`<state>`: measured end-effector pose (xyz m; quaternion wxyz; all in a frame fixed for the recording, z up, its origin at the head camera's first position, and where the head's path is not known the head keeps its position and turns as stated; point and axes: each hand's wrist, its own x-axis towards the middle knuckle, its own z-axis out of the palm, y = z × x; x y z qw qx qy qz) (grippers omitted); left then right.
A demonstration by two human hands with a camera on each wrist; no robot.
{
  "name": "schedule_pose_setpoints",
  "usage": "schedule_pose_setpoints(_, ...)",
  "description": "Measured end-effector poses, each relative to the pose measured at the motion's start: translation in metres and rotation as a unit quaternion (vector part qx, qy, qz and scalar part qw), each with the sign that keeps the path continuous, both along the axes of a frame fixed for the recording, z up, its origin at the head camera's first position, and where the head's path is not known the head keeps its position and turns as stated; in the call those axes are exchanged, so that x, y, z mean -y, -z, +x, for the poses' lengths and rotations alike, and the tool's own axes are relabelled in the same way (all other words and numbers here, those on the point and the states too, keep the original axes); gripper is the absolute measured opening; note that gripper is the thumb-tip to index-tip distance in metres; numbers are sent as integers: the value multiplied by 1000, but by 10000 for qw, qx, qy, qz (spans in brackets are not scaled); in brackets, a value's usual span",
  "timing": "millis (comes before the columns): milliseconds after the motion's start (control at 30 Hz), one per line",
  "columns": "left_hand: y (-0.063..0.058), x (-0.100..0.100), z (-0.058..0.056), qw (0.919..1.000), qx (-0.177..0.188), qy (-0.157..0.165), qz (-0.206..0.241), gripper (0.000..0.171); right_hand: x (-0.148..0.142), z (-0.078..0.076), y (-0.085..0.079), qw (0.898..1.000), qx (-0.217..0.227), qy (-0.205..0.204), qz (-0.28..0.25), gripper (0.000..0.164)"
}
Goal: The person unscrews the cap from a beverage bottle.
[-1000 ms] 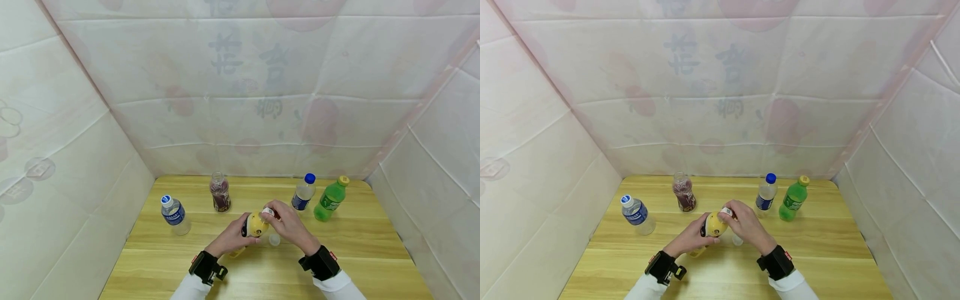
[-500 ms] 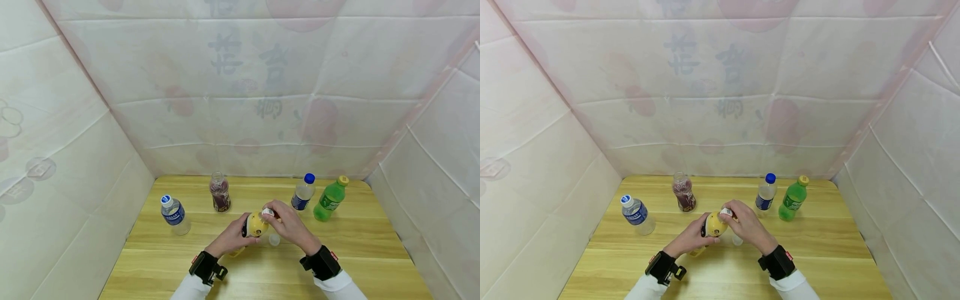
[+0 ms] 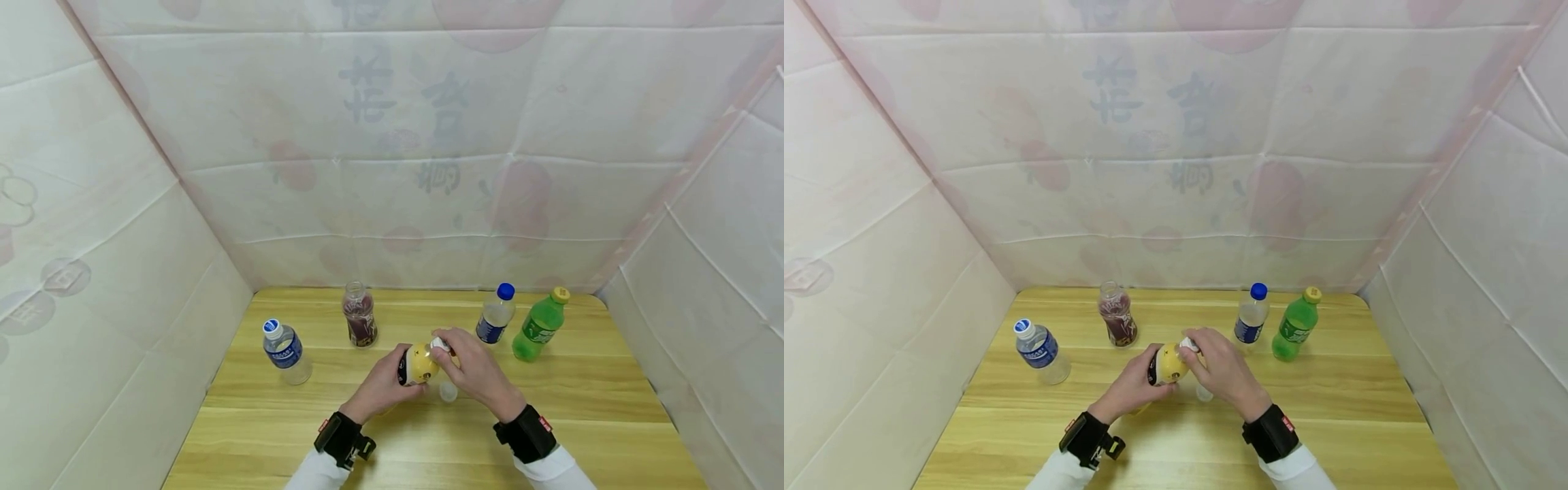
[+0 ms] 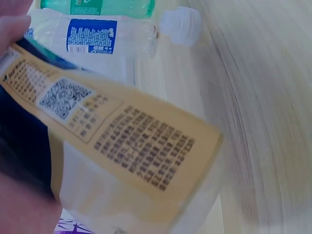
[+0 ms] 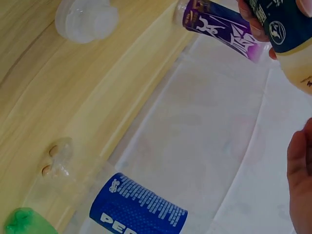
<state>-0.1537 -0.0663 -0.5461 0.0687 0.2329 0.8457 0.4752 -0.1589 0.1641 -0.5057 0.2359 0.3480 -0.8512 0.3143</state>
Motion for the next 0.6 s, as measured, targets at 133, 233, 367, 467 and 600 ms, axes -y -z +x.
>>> schedule_pose_setpoints(133, 2, -4, -1, 9978, -402, -402, -353, 72, 0, 3, 2, 9989, 185, 426, 25, 55)
schedule_pose_setpoints(233, 4, -5, -1, 9952, -616, -571, -506, 73, 1, 4, 2, 9968, 357, 712, -23, 54)
schedule_pose_setpoints(367, 6, -7, 0, 9919, -861, -700, -615, 73, 4, 5, 3, 9945, 161, 1032, -104, 48)
schedule_pose_setpoints(467, 8, -8, 0, 9895, -1026, -780, -651, 73, 6, 5, 2, 9931, -59, 1168, -123, 44)
schedule_pose_setpoints(600, 9, -9, 1, 9861, -1270, -834, -679, 72, 10, 7, 1, 9916, -90, 1289, -28, 37)
